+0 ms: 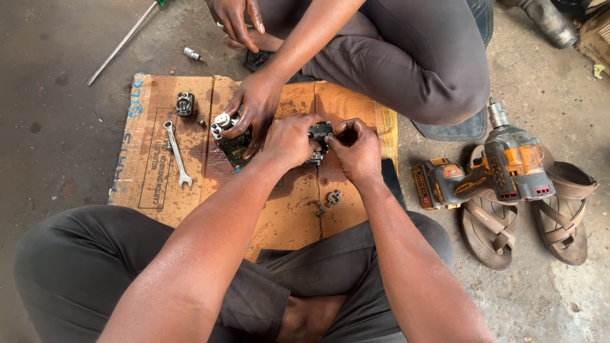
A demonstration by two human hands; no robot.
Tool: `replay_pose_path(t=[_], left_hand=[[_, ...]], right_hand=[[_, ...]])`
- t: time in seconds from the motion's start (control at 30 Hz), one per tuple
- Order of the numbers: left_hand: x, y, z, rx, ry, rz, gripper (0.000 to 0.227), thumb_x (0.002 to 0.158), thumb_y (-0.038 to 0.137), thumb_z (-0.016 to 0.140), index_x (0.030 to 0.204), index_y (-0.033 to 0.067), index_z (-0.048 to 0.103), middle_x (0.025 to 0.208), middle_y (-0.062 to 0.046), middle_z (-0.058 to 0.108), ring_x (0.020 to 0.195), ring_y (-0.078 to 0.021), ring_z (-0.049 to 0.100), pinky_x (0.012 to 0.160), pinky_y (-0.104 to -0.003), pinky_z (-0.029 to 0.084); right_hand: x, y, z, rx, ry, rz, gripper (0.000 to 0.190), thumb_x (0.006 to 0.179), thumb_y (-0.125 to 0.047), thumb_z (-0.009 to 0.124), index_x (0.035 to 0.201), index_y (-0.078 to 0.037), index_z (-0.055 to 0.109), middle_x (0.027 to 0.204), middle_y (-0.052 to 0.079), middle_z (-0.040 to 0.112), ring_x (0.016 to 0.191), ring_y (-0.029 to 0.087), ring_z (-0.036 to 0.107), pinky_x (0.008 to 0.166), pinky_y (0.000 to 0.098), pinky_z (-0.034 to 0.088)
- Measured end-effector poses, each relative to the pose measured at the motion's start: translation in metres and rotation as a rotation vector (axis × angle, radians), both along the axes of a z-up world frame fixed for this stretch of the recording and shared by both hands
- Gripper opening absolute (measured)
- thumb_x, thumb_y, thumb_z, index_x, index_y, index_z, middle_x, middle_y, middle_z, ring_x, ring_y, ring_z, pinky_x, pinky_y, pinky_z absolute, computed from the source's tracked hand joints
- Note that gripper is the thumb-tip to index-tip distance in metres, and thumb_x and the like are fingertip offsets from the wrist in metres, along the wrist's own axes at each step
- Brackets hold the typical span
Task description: The person sits on the workshop floor and disassembles a small hydraulic pump/motor unit by hand, removing bolts and small fittings and separating end caps and internal parts, while another person across assists by holding and turning components. The parts are laid out on a cardboard sheet on the floor.
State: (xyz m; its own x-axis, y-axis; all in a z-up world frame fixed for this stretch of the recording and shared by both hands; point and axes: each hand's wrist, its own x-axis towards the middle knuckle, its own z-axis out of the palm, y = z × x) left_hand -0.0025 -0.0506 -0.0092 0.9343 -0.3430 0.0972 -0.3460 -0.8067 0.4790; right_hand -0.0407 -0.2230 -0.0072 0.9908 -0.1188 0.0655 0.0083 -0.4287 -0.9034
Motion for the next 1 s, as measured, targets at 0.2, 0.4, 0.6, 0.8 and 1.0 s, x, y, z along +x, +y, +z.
replay_pose_path(t=[0.2, 0.4, 0.6, 0.8, 1.0], left_hand=[[-0.007, -0.002, 0.015, 0.052, -0.056, -0.055, 0.063, 0.08, 0.01, 0.081, 0.137, 0.0279, 0.063, 0.113, -0.007, 0.071, 0.105, -0.0302, 0.07, 0.089, -0.045, 0.057], [-0.004, -0.001, 0.006, 0.083, -0.099, -0.086, 0.062, 0.08, 0.011, 0.08, 0.136, 0.0274, 0.062, 0.118, -0.007, 0.07, 0.105, -0.0295, 0.071, 0.087, -0.046, 0.058], [-0.006, -0.003, 0.021, 0.153, 0.013, -0.07, 0.062, 0.085, 0.016, 0.079, 0.141, 0.0256, 0.055, 0.114, -0.009, 0.069, 0.104, -0.0306, 0.071, 0.088, -0.046, 0.058], [-0.003, -0.003, 0.018, 0.224, 0.018, -0.102, 0.067, 0.089, 0.009, 0.072, 0.148, 0.032, 0.049, 0.115, -0.011, 0.068, 0.104, -0.0332, 0.071, 0.089, -0.049, 0.058], [0.0, -0.005, 0.026, 0.275, 0.037, -0.126, 0.067, 0.086, 0.01, 0.074, 0.146, 0.0268, 0.049, 0.122, -0.012, 0.065, 0.107, -0.0349, 0.069, 0.091, -0.051, 0.056]], right_hand=[[0.005, -0.006, -0.02, -0.001, -0.056, -0.01, 0.018, 0.084, -0.004, 0.079, 0.098, -0.005, 0.067, 0.094, 0.004, 0.076, 0.088, 0.01, 0.074, 0.084, 0.0289, 0.06], [0.003, -0.001, -0.004, -0.03, -0.007, -0.02, 0.021, 0.082, -0.006, 0.083, 0.096, -0.004, 0.067, 0.093, 0.004, 0.075, 0.087, 0.011, 0.073, 0.083, 0.0283, 0.06], [0.004, -0.005, -0.013, -0.008, -0.018, -0.02, 0.019, 0.082, -0.008, 0.082, 0.095, -0.005, 0.068, 0.091, 0.003, 0.076, 0.086, 0.011, 0.074, 0.082, 0.0281, 0.06], [0.0, 0.001, 0.004, -0.065, -0.002, -0.049, 0.018, 0.084, -0.009, 0.084, 0.093, -0.005, 0.068, 0.09, 0.004, 0.076, 0.085, 0.011, 0.073, 0.081, 0.0284, 0.059], [0.007, -0.008, -0.018, 0.038, -0.097, 0.012, 0.018, 0.082, -0.001, 0.077, 0.097, -0.006, 0.068, 0.096, 0.003, 0.076, 0.09, 0.009, 0.073, 0.084, 0.0266, 0.06]])
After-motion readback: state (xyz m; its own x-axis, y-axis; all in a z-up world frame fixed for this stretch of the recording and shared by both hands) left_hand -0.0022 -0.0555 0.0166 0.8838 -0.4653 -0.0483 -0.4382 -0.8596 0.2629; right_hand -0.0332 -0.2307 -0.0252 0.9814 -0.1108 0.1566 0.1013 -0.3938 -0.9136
